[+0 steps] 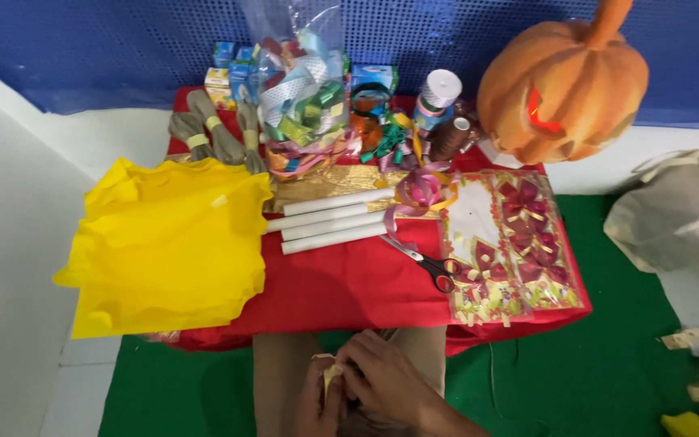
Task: The person sits on the floor and uses scissors to cut small pieces from a roll of yellow tape. The cut pieces are placed on the red tablecloth. The person continues cutting and arranging the tape pieces throughout the clip.
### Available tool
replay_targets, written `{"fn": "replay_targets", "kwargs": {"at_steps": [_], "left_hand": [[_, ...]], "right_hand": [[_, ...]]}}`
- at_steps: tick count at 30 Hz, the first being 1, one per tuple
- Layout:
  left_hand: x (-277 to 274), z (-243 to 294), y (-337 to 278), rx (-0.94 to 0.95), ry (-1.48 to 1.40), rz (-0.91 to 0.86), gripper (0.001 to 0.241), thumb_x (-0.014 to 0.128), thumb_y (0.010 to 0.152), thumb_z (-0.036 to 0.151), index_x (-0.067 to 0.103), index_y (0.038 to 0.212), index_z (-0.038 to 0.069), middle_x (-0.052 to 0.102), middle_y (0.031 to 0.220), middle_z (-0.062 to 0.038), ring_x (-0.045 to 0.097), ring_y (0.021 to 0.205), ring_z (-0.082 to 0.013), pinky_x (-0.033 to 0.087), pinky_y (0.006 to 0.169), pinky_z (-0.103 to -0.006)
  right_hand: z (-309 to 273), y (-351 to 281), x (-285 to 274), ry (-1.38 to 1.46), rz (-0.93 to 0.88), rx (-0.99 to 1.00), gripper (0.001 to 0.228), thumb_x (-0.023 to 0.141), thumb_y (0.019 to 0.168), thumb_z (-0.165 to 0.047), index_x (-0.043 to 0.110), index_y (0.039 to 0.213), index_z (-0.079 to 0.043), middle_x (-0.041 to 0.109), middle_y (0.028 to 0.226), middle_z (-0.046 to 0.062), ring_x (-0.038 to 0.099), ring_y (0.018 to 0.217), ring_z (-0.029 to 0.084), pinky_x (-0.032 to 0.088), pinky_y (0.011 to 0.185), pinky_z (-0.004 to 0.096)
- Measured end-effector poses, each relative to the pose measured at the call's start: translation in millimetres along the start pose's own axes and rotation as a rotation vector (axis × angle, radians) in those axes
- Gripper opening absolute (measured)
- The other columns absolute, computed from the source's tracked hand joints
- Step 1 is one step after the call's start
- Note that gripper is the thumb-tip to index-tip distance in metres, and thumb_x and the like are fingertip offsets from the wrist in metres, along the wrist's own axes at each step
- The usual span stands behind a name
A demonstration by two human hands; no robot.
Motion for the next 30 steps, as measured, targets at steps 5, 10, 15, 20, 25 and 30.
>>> {"fn": "replay_targets", "kwargs": {"at_steps": [5,10,15,20,25,30], "left_hand": [[1,9,-9,-0.007,-0.106,0.123,0.023,0.058,0.1,0.031,0.074,0.095,0.016,0.054,0.048,-0.002,0.048,0.045,-0.013,0.04,0.047,-0.0281],[5,9,-12,-0.246,-0.245,0.181,0.031,0.061,0.099,0.029,0.078,0.089,0.005,0.075,0.06,-0.011,0.048,0.045,-0.0161,0.039,0.047,-0.0286],[7,-50,6,-0.206,-0.324,0.164,0.025,0.061,0.097,0.027,0.072,0.091,0.005,0.077,0.055,-0.019,0.043,0.034,-0.0163,0.03,0.037,-0.0269],[7,-58,13,-0.191,-0.279,0.131,0.024,0.061,0.094,0.027,0.071,0.087,0.006,0.078,0.052,-0.016,0.047,0.034,-0.0157,0.032,0.037,-0.028],[1,-36,6,-0.283,-0.339,0.153,0.023,0.063,0.098,0.019,0.071,0.083,0.004,0.075,0.053,-0.018,0.044,0.033,-0.016,0.03,0.036,-0.0281],[-8,-11,1,-0.268,-0.24,0.106,0.031,0.06,0.1,0.029,0.065,0.08,0.006,0.078,0.057,-0.015,0.043,0.035,-0.0164,0.033,0.038,-0.0303]], "right_hand": [[3,0,0,-0.021,0.066,0.006,0.009,0.055,0.099,-0.019,0.061,0.096,-0.014,0.066,0.096,0.002,0.062,0.09,0.023,0.05,0.074,0.037],[9,-1,-2,0.009,0.052,0.017,0.006,0.06,0.095,-0.018,0.066,0.094,-0.016,0.069,0.093,0.0,0.065,0.09,0.021,0.051,0.075,0.035],[86,-21,-56,-0.169,0.28,0.179,0.037,0.065,0.09,-0.018,0.066,0.128,-0.019,0.072,0.106,0.005,0.067,0.099,0.025,0.054,0.083,0.04],[145,-12,-106,-0.752,0.361,0.277,0.044,0.058,0.092,-0.015,0.061,0.135,-0.014,0.069,0.116,0.011,0.06,0.103,0.041,0.053,0.085,0.055],[193,-5,-99,-0.715,0.13,0.446,0.053,0.059,0.092,-0.019,0.054,0.145,-0.016,0.067,0.118,0.013,0.06,0.11,0.04,0.055,0.086,0.055],[174,-4,-107,-0.759,0.117,0.399,0.046,0.062,0.085,-0.024,0.061,0.13,-0.018,0.069,0.111,0.01,0.065,0.107,0.037,0.057,0.082,0.054]]}}
Point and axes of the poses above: each hand's wrist, its own y-axis towards the middle knuckle, its own x-axis out of the palm, z = x × y, the point moved 4 cm from there along y, towards the middle knuckle
